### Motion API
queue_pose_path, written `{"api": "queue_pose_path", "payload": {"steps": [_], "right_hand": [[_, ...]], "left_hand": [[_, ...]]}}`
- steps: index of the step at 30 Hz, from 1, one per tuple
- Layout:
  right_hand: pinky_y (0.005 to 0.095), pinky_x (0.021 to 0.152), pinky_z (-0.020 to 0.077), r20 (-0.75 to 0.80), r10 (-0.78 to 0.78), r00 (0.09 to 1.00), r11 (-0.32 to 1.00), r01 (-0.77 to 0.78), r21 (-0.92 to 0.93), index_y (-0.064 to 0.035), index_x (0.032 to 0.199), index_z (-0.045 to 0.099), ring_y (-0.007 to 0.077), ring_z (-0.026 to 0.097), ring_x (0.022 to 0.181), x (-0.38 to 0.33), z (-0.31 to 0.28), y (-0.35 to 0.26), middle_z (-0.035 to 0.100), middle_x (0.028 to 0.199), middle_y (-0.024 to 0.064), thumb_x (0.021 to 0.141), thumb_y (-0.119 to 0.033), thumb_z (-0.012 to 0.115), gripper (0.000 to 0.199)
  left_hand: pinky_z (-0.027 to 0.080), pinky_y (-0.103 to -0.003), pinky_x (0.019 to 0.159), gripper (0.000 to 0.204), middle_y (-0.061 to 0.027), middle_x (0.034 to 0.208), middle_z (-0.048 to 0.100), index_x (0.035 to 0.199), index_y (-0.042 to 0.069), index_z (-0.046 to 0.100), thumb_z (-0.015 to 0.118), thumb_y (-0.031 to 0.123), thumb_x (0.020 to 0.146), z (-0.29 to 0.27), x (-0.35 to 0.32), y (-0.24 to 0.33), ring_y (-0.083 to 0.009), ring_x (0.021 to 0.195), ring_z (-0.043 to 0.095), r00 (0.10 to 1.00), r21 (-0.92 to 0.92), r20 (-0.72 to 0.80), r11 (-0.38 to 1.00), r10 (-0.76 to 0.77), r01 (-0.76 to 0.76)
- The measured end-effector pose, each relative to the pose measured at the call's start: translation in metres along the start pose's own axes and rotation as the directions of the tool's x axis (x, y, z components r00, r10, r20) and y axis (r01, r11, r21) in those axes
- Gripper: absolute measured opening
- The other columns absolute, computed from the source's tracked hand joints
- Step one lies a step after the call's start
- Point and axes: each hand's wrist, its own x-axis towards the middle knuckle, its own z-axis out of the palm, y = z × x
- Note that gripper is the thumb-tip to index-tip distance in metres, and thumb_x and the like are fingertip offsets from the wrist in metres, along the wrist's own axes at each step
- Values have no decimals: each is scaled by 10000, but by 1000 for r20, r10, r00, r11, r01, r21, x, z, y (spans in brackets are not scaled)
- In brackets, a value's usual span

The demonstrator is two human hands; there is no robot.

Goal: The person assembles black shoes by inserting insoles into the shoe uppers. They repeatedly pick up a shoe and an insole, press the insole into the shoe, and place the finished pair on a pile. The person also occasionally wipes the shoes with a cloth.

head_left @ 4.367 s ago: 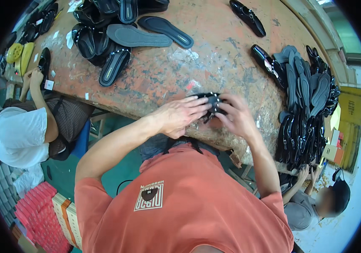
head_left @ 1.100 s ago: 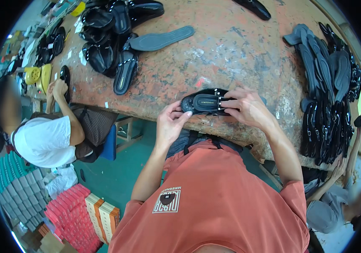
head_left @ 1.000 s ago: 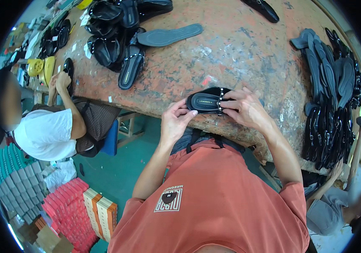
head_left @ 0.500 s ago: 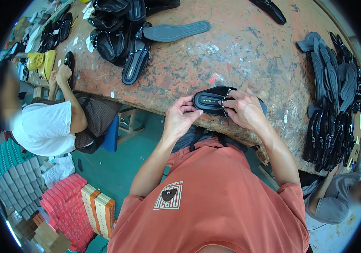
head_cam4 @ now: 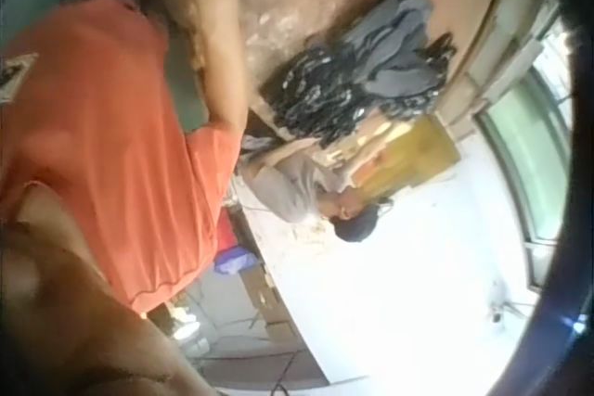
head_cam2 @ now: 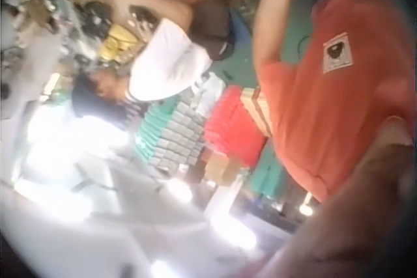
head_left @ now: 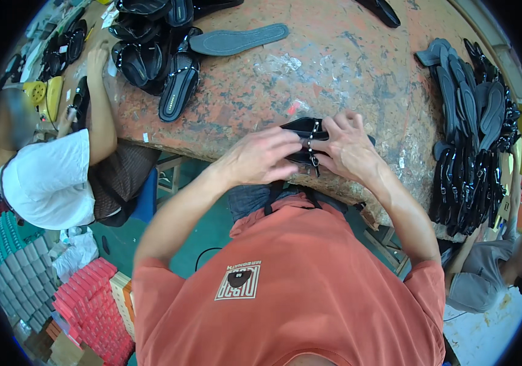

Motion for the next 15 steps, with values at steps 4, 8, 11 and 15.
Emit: {"api": "queue_pose_path", "payload": {"steps": [4, 8, 11, 15], "right_hand": [[454, 706, 581, -103, 509, 854, 750, -382, 540, -160, 1353, 736, 343, 772, 928, -38, -1, 11, 767, 1114, 142, 866, -247, 845, 506], [498, 651, 598, 357, 652, 669, 103, -545, 832, -112, 1358, 710, 379, 779, 788, -67, 27, -10, 790, 1027, 192, 877, -239, 838, 514], [531, 652, 606, 161, 709, 686, 501, -651, 570, -77, 1284, 705, 403, 774, 769, -44, 24, -34, 792, 978, 207, 890, -230, 805, 434], [546, 666, 598, -23, 584, 811, 810, -581, 77, -48, 1101, 659, 429, 751, 750, -22, 24, -47, 770, 890, 192, 869, -236, 772, 320]], "left_hand": [[502, -445, 1142, 735, -57, 1630, 525, 1488, 101, 629, 874, 266, 815, 0, 2, -13, -315, 1275, 561, 947, 0, 311, 996, 85, -90], [472, -440, 1153, 862, 5, 1700, 446, 1580, 211, 553, 882, 250, 784, -1, 16, 6, -290, 1269, 549, 907, 152, 418, 980, 52, -126], [459, -436, 1148, 915, 27, 1718, 421, 1599, 251, 532, 888, 241, 756, 3, 21, 9, -281, 1270, 546, 895, 248, 445, 957, 24, -149], [462, -432, 1130, 871, -19, 1647, 484, 1527, 188, 590, 889, 238, 710, 3, 29, 14, -288, 1276, 543, 897, 253, 440, 953, 37, -164]]}}
